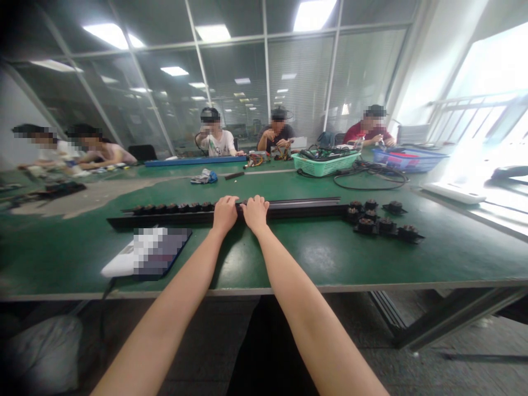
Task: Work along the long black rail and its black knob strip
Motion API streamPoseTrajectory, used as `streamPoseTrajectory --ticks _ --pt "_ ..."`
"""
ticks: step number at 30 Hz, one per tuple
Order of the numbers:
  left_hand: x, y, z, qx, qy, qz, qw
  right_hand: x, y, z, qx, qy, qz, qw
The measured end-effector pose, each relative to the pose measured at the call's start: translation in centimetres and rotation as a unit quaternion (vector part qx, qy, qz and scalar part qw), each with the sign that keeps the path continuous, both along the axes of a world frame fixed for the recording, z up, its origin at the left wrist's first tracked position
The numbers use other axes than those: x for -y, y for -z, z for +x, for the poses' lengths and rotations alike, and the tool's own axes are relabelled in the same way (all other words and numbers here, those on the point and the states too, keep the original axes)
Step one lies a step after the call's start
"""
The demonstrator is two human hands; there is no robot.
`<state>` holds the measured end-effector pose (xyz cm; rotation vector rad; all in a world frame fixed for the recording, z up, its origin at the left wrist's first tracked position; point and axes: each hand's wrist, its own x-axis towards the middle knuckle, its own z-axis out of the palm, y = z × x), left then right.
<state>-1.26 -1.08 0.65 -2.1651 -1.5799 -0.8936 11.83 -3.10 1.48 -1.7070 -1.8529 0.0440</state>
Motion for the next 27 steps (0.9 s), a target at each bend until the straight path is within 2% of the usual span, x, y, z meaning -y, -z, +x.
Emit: streamPoseTrajectory --ticks 8,19,27 --pt "0.27 -0.16 0.08 -0.007 -0.009 -0.018 1.000 -0.38 0.04 0.05 0.007 -0.004 -0.014 1.000" --pt "0.00 0.10 -0.05 -0.001 -0.004 0.002 1.000 -0.31 0.17 0.19 0.006 0.005 0.003 1.000" --pt "0.52 -0.33 0.24 -0.024 -0.028 -0.026 0.999 -0.39 0.21 0.22 -0.003 0.022 0.002 1.000"
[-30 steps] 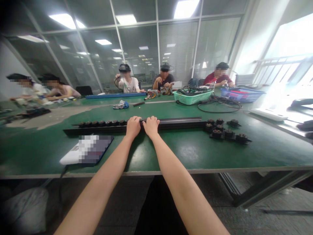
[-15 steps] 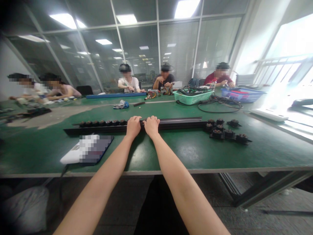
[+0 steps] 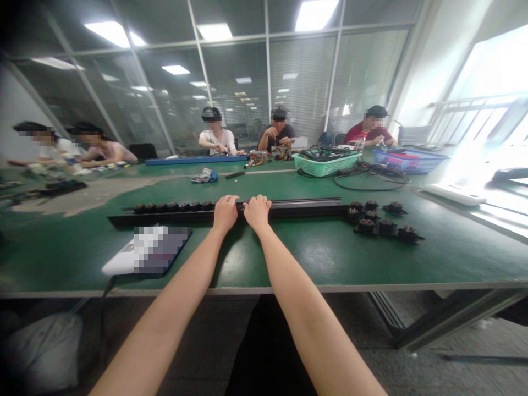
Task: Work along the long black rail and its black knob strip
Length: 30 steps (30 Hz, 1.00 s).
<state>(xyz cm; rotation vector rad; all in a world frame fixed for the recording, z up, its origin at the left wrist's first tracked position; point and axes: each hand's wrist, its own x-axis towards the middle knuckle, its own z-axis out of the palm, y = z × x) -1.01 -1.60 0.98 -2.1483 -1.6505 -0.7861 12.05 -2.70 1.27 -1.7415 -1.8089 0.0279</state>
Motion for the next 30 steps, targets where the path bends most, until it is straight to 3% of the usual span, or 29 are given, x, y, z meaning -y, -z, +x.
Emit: streamPoseTrajectory --ticks 30 --pt "0.16 -0.10 0.07 0.005 -0.001 -0.003 1.000 -0.07 0.12 0.31 -0.025 0.020 0.006 0.999"
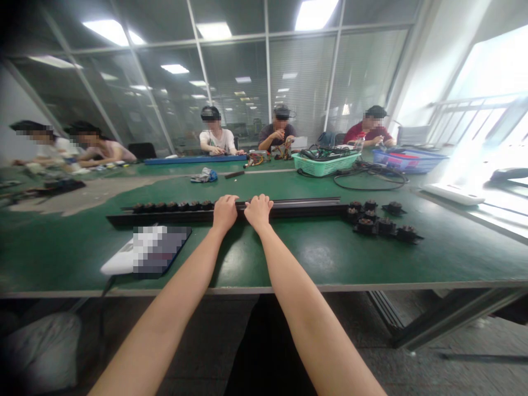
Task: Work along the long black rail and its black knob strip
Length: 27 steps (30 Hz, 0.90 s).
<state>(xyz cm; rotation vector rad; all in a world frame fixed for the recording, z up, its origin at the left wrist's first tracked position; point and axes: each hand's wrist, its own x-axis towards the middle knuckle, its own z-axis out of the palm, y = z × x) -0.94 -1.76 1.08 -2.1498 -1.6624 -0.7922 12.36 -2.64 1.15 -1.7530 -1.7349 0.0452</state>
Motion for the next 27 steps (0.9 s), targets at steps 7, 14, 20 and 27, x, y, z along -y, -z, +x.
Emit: streamPoseTrajectory --ticks 7,14,20,27 --pt "0.09 -0.03 -0.01 0.003 0.004 0.001 1.000 0.04 -0.14 0.08 -0.004 0.001 -0.008 1.000" --pt "0.05 0.03 -0.01 0.006 0.006 0.007 1.000 0.21 -0.23 0.01 -0.004 0.008 -0.010 1.000" --pt "0.01 0.08 -0.05 0.012 0.013 0.010 1.000 0.34 -0.33 -0.02 0.000 0.010 -0.017 1.000" --pt "-0.25 0.23 -0.09 0.008 0.010 0.007 1.000 0.26 -0.17 -0.08 -0.001 0.012 -0.017 1.000"
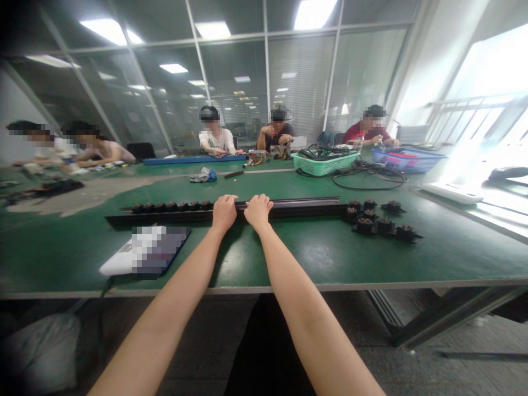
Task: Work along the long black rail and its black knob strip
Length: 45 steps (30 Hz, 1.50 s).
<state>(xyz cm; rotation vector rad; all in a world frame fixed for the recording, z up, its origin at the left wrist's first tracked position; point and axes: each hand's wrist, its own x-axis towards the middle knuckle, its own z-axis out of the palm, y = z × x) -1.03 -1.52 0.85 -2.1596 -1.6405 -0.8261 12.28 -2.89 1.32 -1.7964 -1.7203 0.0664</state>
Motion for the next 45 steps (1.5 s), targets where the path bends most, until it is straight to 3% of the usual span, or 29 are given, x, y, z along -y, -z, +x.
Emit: streamPoseTrajectory --ticks 14,45 --pt "-0.02 0.05 0.01 -0.001 0.000 0.007 1.000 -0.04 -0.09 0.62 0.058 -0.016 -0.001 0.998" --pt "-0.05 0.07 0.06 0.006 0.003 0.004 1.000 -0.39 0.31 0.60 0.041 0.021 0.021 0.999"
